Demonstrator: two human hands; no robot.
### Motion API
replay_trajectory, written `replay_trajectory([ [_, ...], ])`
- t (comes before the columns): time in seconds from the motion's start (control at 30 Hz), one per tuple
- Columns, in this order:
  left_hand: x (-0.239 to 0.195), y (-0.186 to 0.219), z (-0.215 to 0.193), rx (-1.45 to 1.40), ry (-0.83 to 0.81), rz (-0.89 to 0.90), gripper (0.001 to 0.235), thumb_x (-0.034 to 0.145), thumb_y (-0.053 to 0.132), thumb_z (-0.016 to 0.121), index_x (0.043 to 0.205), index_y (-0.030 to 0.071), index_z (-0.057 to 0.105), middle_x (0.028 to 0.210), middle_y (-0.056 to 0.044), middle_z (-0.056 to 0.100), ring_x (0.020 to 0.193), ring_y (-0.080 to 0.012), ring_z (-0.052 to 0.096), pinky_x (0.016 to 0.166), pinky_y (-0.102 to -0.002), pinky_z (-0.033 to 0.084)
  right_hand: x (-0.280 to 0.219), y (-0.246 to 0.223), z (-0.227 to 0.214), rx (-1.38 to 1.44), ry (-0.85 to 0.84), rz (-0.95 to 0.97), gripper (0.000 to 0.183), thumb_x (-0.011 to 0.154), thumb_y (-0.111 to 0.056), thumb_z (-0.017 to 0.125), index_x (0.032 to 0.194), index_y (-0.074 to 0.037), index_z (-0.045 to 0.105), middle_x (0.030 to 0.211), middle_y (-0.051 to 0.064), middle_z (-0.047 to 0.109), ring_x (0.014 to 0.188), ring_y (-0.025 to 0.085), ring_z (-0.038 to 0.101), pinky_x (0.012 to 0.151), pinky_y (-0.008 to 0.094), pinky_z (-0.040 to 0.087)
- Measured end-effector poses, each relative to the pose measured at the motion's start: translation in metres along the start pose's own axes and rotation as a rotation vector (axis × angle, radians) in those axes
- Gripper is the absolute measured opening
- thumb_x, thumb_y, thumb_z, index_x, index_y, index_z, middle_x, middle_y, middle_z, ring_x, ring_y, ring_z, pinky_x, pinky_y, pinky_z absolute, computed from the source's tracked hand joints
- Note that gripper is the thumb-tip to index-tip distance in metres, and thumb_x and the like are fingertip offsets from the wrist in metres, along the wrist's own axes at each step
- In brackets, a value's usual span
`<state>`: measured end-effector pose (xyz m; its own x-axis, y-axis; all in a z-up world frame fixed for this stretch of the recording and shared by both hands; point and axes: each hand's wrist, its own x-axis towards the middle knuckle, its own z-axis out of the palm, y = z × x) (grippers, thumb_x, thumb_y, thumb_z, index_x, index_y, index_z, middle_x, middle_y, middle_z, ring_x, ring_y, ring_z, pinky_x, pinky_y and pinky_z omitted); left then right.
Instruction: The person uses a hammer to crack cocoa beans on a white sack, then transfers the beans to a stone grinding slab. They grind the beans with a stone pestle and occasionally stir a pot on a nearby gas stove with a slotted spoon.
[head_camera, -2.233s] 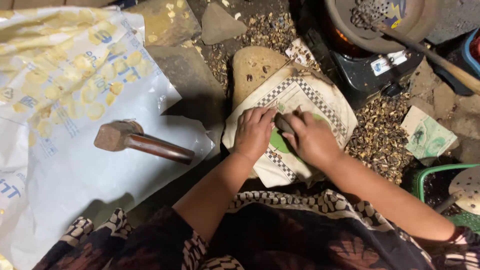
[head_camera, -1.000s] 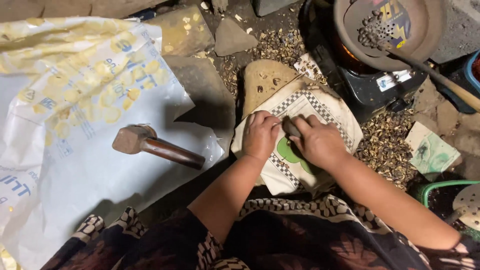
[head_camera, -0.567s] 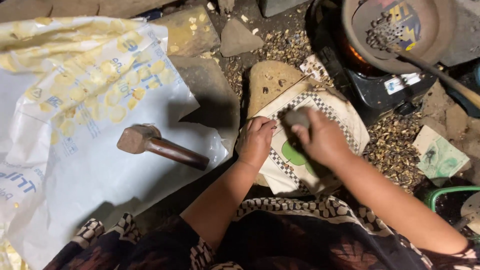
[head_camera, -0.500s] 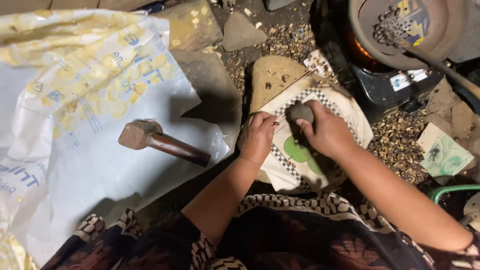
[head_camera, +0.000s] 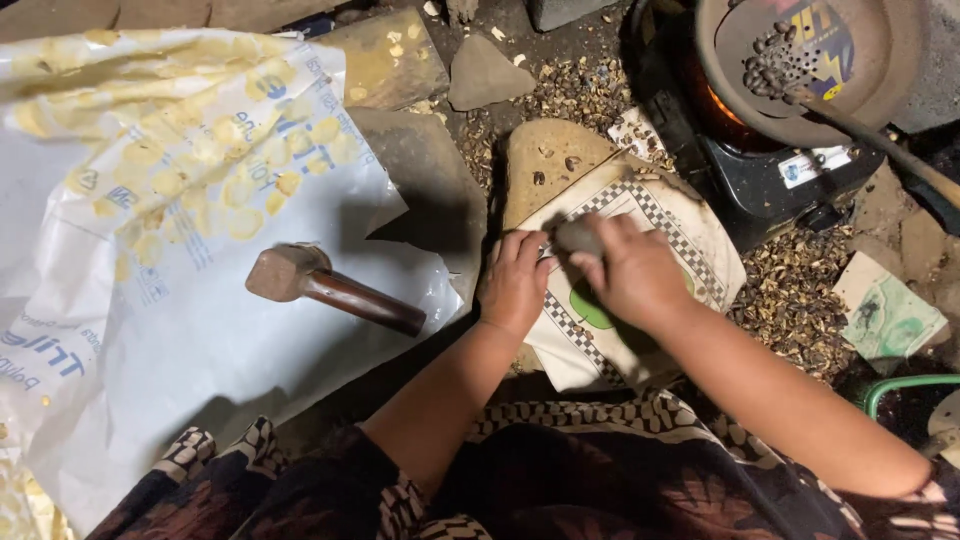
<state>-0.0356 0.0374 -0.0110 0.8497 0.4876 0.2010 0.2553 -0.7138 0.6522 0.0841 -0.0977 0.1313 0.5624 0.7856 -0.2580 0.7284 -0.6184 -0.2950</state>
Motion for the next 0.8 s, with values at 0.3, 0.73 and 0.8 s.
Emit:
replay_trajectory([
  [0.3, -0.002, -0.009, -0.017, 0.065, 0.083, 0.287, 0.019, 0.102, 0.016, 0.058, 0.117, 0.019, 0.068, 0.106, -0.003, 0.059, 0.097, -0.025, 0.062, 0.084, -0.036, 0.055, 0.013, -0.005, -0.024, 0.199, -0.255, 0.231, 0.051, 0.096, -0.042, 0.058, 0.142, -0.023, 0.042, 0.121, 0.026, 0.067, 0.116, 0.048, 0.066, 0.102, 0.059, 0.049],
  [0.73, 0.034, 0.02, -0.013, -0.103, -0.078, 0.082, 0.058, 0.092, 0.016, 0.07, 0.145, 0.017, 0.046, 0.101, -0.001, 0.067, 0.102, -0.0275, 0.065, 0.095, -0.045, 0.051, 0.001, 0.036, 0.009, -0.007, -0.068, 0.233, 0.054, 0.1, -0.048, 0.052, 0.145, -0.022, 0.038, 0.122, 0.022, 0.062, 0.11, 0.046, 0.069, 0.099, 0.056, 0.048],
  [0.8, 0.038, 0.016, 0.0, -0.039, -0.106, 0.092, 0.068, 0.087, 0.012, 0.075, 0.147, 0.015, 0.042, 0.098, 0.001, 0.067, 0.102, -0.0243, 0.063, 0.098, -0.045, 0.049, 0.007, 0.058, 0.029, -0.02, -0.088, 0.235, 0.055, 0.099, -0.048, 0.053, 0.146, -0.025, 0.038, 0.121, 0.02, 0.063, 0.11, 0.044, 0.07, 0.098, 0.055, 0.049],
])
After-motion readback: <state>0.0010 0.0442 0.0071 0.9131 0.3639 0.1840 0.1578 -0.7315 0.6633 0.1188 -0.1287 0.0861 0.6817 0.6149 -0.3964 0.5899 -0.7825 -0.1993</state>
